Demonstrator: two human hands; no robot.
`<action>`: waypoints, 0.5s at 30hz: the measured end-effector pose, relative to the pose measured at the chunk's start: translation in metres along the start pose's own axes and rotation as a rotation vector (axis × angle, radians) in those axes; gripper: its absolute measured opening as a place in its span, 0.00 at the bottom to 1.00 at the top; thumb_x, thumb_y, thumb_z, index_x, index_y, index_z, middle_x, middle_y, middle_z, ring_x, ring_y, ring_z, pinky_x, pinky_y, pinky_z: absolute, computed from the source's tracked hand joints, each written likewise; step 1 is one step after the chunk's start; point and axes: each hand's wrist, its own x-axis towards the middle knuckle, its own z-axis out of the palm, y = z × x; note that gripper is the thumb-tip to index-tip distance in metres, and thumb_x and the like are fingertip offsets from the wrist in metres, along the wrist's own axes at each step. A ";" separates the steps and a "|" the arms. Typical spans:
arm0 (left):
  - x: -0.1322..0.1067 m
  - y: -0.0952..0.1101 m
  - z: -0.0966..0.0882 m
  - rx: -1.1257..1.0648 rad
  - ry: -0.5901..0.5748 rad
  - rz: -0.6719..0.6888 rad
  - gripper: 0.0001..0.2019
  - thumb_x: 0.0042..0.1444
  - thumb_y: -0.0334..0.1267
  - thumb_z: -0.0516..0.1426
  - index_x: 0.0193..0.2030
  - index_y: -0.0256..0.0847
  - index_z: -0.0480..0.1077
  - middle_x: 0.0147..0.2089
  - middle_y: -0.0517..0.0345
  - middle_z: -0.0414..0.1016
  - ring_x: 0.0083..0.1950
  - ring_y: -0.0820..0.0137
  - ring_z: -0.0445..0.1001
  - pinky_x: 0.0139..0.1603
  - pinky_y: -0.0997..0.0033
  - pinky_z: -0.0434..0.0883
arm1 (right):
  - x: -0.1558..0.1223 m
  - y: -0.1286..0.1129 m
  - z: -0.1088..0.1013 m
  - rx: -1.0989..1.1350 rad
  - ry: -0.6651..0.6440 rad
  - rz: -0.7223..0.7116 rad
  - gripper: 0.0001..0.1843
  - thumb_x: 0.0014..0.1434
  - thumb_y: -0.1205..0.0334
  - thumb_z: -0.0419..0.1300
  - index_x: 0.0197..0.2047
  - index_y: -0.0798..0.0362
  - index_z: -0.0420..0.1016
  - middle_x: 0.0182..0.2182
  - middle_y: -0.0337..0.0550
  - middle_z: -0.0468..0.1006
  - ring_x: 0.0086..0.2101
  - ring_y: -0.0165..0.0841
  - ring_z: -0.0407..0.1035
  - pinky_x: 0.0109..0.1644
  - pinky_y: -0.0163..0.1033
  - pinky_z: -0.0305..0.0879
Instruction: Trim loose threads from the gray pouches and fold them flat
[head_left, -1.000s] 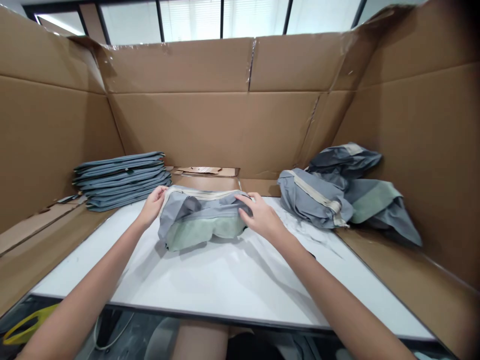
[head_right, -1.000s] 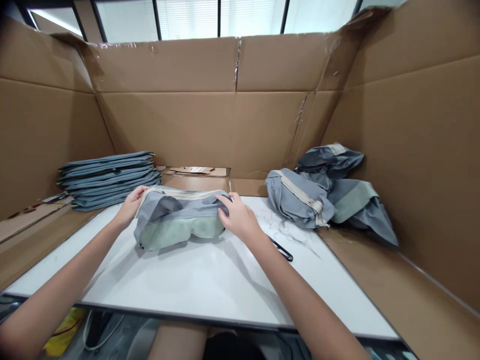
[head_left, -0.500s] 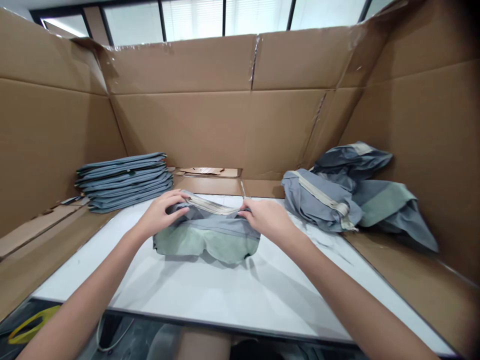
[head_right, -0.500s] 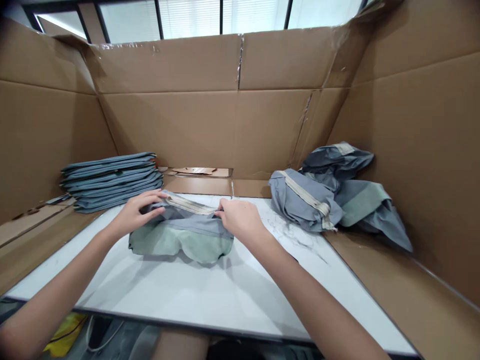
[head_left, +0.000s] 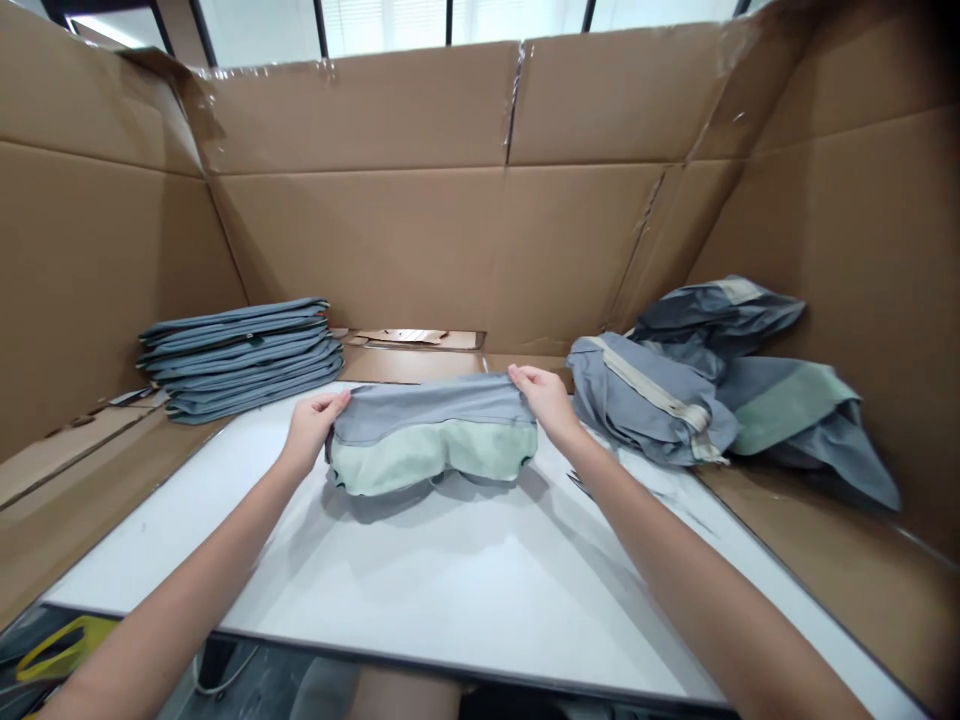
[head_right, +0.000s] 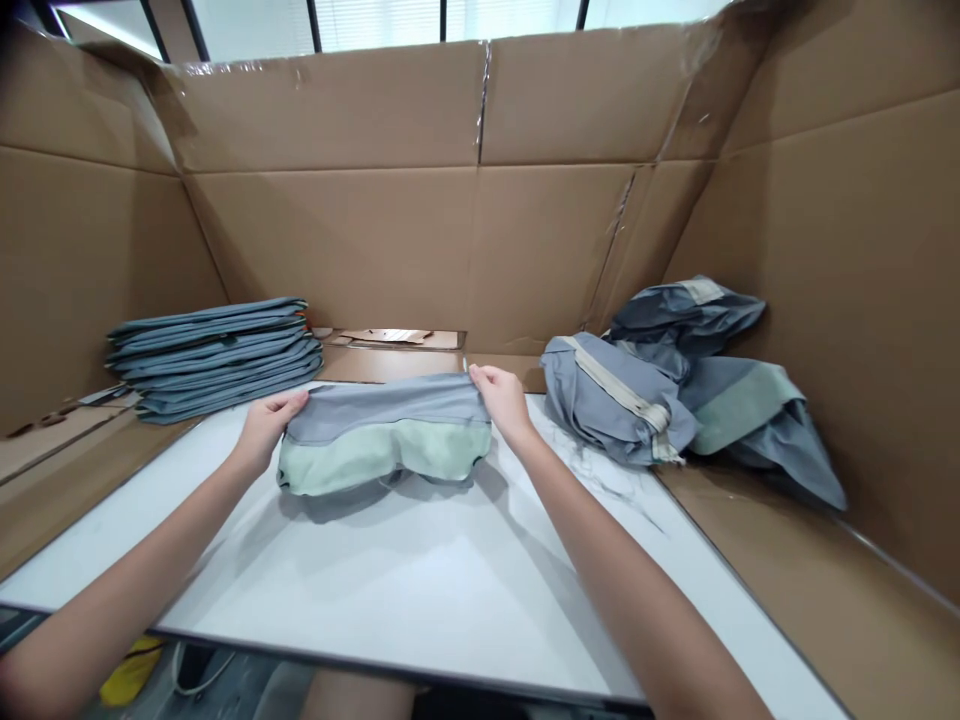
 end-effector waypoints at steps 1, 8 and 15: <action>-0.003 -0.002 0.002 -0.014 0.021 -0.025 0.18 0.41 0.53 0.60 0.24 0.36 0.72 0.23 0.58 0.69 0.26 0.72 0.64 0.26 0.74 0.62 | -0.002 0.001 -0.004 0.011 0.006 -0.003 0.23 0.58 0.45 0.44 0.31 0.55 0.69 0.24 0.41 0.69 0.27 0.31 0.64 0.31 0.35 0.58; -0.035 -0.011 0.024 -0.041 0.142 -0.094 0.18 0.48 0.51 0.56 0.39 0.38 0.66 0.36 0.56 0.70 0.33 0.70 0.68 0.33 0.73 0.66 | -0.064 -0.016 -0.039 -0.249 -0.042 -0.276 0.19 0.60 0.55 0.47 0.51 0.53 0.64 0.49 0.51 0.64 0.51 0.38 0.61 0.56 0.43 0.56; -0.027 0.030 -0.012 0.494 -0.356 0.413 0.12 0.58 0.41 0.47 0.45 0.45 0.66 0.51 0.54 0.65 0.52 0.65 0.62 0.52 0.62 0.64 | -0.092 0.027 -0.090 -0.694 -0.288 0.025 0.19 0.61 0.52 0.45 0.48 0.53 0.66 0.45 0.51 0.68 0.47 0.41 0.65 0.49 0.44 0.61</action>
